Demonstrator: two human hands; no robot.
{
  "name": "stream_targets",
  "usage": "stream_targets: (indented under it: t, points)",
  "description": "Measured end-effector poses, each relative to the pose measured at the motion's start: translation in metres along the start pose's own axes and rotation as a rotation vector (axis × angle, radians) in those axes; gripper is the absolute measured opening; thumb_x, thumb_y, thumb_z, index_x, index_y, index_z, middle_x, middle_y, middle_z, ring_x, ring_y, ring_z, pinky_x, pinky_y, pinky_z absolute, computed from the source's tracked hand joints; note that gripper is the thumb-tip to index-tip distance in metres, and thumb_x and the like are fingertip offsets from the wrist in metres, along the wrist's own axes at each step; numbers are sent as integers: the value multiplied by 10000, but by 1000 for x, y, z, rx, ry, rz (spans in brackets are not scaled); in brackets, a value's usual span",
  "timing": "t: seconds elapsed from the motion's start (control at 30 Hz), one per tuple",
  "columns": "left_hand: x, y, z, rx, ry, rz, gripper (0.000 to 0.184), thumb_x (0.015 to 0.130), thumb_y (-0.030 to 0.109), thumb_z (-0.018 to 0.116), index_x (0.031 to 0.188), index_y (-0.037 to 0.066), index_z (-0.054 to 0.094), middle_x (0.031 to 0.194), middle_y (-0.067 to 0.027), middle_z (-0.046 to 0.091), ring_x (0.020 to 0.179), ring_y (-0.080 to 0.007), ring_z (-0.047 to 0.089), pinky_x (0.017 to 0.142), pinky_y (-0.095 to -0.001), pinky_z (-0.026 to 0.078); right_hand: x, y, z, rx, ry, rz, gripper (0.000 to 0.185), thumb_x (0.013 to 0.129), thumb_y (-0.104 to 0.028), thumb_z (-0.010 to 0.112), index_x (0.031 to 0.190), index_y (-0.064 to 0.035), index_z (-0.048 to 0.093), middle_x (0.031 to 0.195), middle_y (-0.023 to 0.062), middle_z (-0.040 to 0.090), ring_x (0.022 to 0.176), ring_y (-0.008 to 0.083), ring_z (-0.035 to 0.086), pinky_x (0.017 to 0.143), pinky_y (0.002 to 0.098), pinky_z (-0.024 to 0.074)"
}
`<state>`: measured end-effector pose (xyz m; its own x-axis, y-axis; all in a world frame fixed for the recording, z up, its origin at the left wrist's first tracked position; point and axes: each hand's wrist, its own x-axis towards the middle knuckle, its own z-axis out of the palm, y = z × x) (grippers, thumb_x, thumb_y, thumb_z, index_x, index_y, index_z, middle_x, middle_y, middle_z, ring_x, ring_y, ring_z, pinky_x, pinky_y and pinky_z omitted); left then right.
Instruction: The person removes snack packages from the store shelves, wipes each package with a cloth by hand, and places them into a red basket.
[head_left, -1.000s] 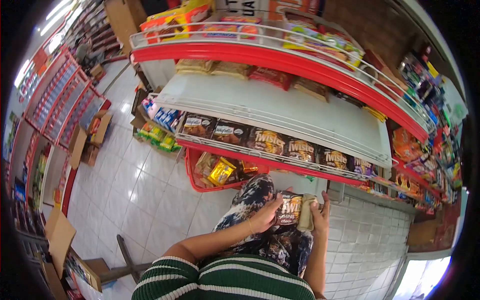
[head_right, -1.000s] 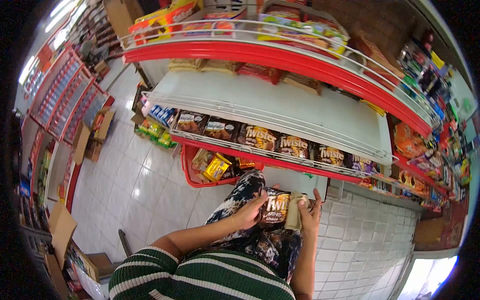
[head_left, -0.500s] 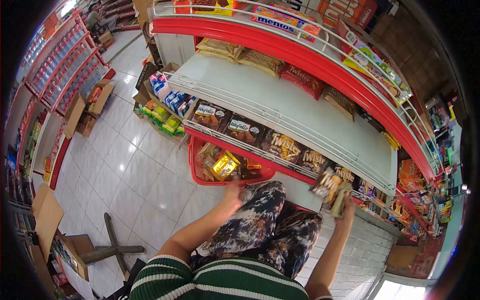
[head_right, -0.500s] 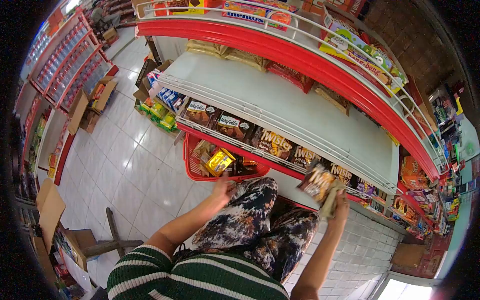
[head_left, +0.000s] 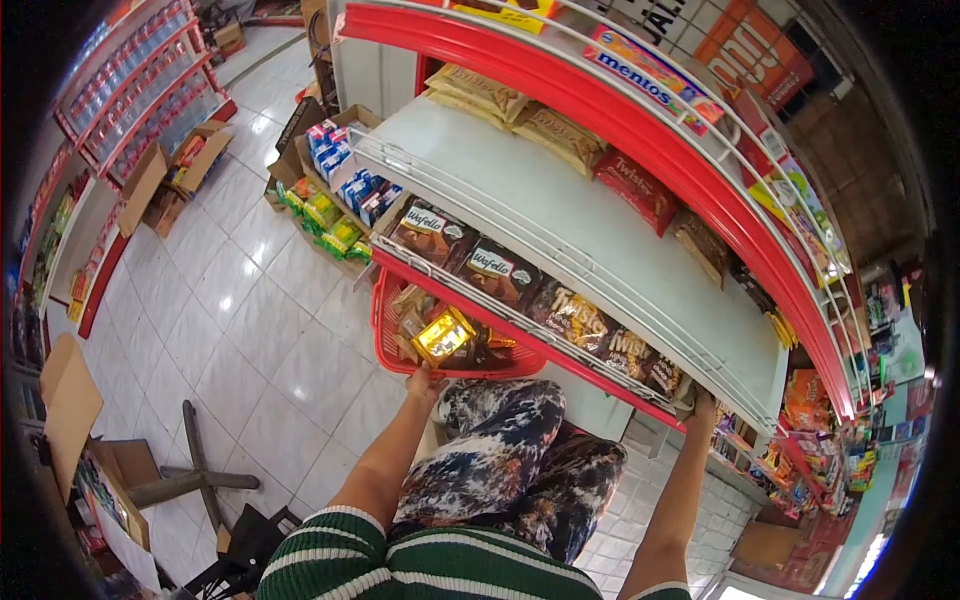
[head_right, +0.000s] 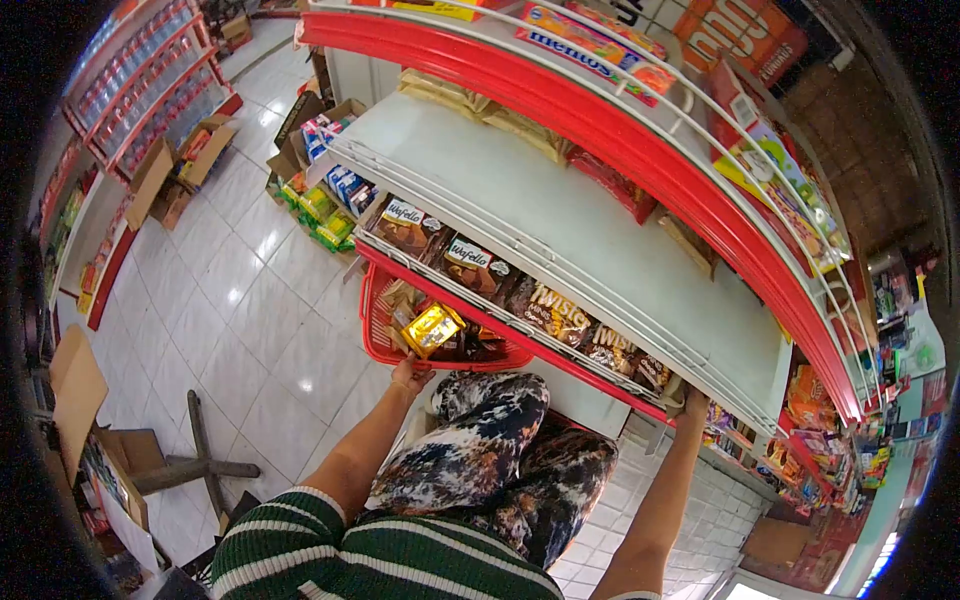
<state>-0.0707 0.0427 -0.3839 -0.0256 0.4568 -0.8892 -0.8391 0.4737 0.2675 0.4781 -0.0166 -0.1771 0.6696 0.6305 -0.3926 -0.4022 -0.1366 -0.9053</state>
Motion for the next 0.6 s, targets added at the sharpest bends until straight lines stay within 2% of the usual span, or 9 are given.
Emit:
stream_targets:
  t: [0.07,0.1,0.23,0.33,0.4,0.47,0.5,0.57,0.6]
  points:
    - [-3,1,9,9,31,78,260,853,239,527,1063,100,464,922,-143,554,745,-284,584,621,-493,514,-6,1,3,-15,16,-16,247,856,-171,511,1075,-57,529,961,78,587,824,228,576,653,385,498]
    - [-20,4,19,12,49,149,281,838,139,511,1106,119,429,928,-148,556,691,-293,598,539,-475,531,-8,2,2,-16,-16,-40,245,854,-169,515,1071,-55,531,946,77,589,805,228,578,638,383,499]
    - [-33,19,32,49,189,263,428,776,40,463,1167,174,351,979,-152,543,727,-332,599,558,-532,521,-18,-1,6,-15,-41,-80,228,843,-155,534,1043,-46,536,912,82,591,769,226,583,608,360,502]
    - [-26,39,13,69,157,286,424,772,50,474,1159,175,351,1016,-167,522,735,-357,593,556,-550,512,-11,4,2,-37,-37,-122,226,847,-168,526,1039,-50,540,924,79,593,780,220,584,609,355,502]
    - [-21,48,6,59,174,303,423,762,56,484,1148,175,359,962,-159,528,703,-346,589,560,-555,508,-12,6,4,-80,-31,-132,229,856,-182,512,1042,-53,543,939,76,595,797,216,583,619,356,502]
    - [-13,58,-3,100,299,344,419,743,40,470,1134,163,381,884,-140,534,652,-323,581,548,-554,506,-20,4,10,-42,-92,-142,242,863,-203,495,1053,-65,551,960,63,596,825,208,579,638,358,498]
    - [-15,66,-8,106,256,320,426,765,78,521,1146,165,352,1059,-139,501,828,-354,573,568,-559,503,-20,6,10,-43,-94,-139,242,863,-203,495,1053,-65,551,960,63,596,825,208,579,638,358,498]
    - [-16,75,-19,99,243,328,418,767,76,518,1143,164,356,1060,-139,498,841,-355,569,577,-561,501,-16,7,14,58,45,-98,245,850,-127,506,1086,-61,489,922,101,578,784,228,590,606,351,520]
    - [-16,79,-25,96,229,335,411,769,74,515,1140,163,360,1062,-139,495,853,-356,565,586,-563,498,-15,8,15,59,44,-101,245,850,-127,506,1086,-61,489,922,101,578,784,228,590,606,351,520]
